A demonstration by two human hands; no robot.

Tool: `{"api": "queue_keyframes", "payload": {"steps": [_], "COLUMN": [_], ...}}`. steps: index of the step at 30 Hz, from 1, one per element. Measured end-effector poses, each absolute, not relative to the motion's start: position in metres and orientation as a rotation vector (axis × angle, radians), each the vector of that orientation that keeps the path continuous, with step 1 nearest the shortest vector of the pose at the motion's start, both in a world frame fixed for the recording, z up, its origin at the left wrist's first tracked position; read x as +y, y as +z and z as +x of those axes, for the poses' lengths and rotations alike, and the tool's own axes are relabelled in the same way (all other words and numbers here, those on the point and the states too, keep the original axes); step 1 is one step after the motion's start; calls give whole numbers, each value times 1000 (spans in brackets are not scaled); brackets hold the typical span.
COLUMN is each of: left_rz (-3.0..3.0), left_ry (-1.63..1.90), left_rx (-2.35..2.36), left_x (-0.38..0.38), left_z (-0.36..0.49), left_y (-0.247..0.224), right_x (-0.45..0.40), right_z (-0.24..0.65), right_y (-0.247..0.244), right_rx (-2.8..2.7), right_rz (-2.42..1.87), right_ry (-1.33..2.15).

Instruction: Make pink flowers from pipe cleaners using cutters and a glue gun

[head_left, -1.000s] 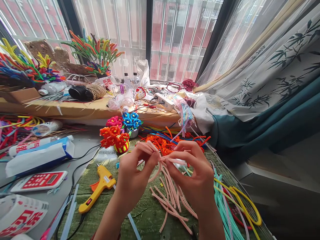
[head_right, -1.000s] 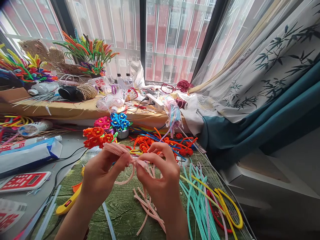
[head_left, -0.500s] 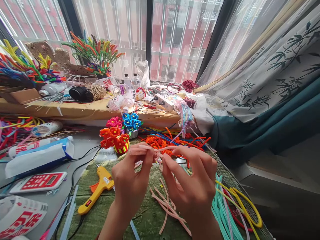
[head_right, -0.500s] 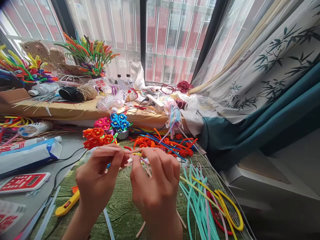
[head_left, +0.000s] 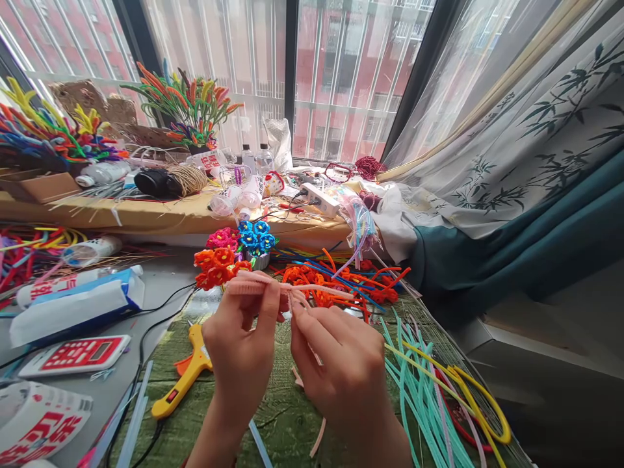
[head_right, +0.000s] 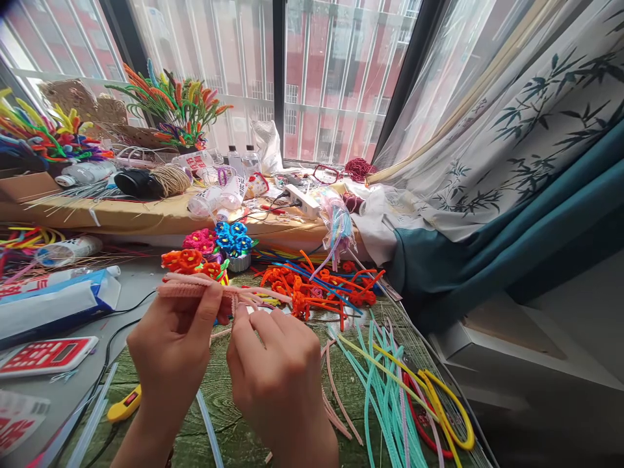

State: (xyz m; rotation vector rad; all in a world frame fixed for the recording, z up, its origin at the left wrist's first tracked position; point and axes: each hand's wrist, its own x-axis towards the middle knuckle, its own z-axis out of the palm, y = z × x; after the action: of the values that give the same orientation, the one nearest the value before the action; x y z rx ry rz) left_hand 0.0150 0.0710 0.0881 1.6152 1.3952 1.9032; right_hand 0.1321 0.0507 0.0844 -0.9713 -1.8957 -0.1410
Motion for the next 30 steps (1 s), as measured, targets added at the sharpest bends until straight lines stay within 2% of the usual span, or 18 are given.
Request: {"api": "queue_keyframes", "payload": {"steps": [2, 7, 10, 16, 25, 30], "left_rz": [1631, 1704, 1727, 1736, 1857, 1975], "left_ry": [1883, 1816, 1811, 1756, 1475, 1457], "left_rx": [1392, 1346, 1244, 1047, 1056, 1085], "left_x": [72, 73, 73, 74, 78, 78], "left_z": [14, 12, 12, 12, 7, 1], "left_y": [88, 86, 84, 81, 83, 82], "right_x": [51, 50, 52, 58, 57, 57], "right_z": [133, 140, 146, 145, 146, 145], "right_y": [88, 89, 86, 86, 85, 85], "right_rx": [-1838, -1423, -1210, -1268, -1382, -1452], "right_rz": [-975, -982, -1077, -1103, -1103, -1061], "right_ry": [-23, 537, 703, 1063, 912, 931]}}
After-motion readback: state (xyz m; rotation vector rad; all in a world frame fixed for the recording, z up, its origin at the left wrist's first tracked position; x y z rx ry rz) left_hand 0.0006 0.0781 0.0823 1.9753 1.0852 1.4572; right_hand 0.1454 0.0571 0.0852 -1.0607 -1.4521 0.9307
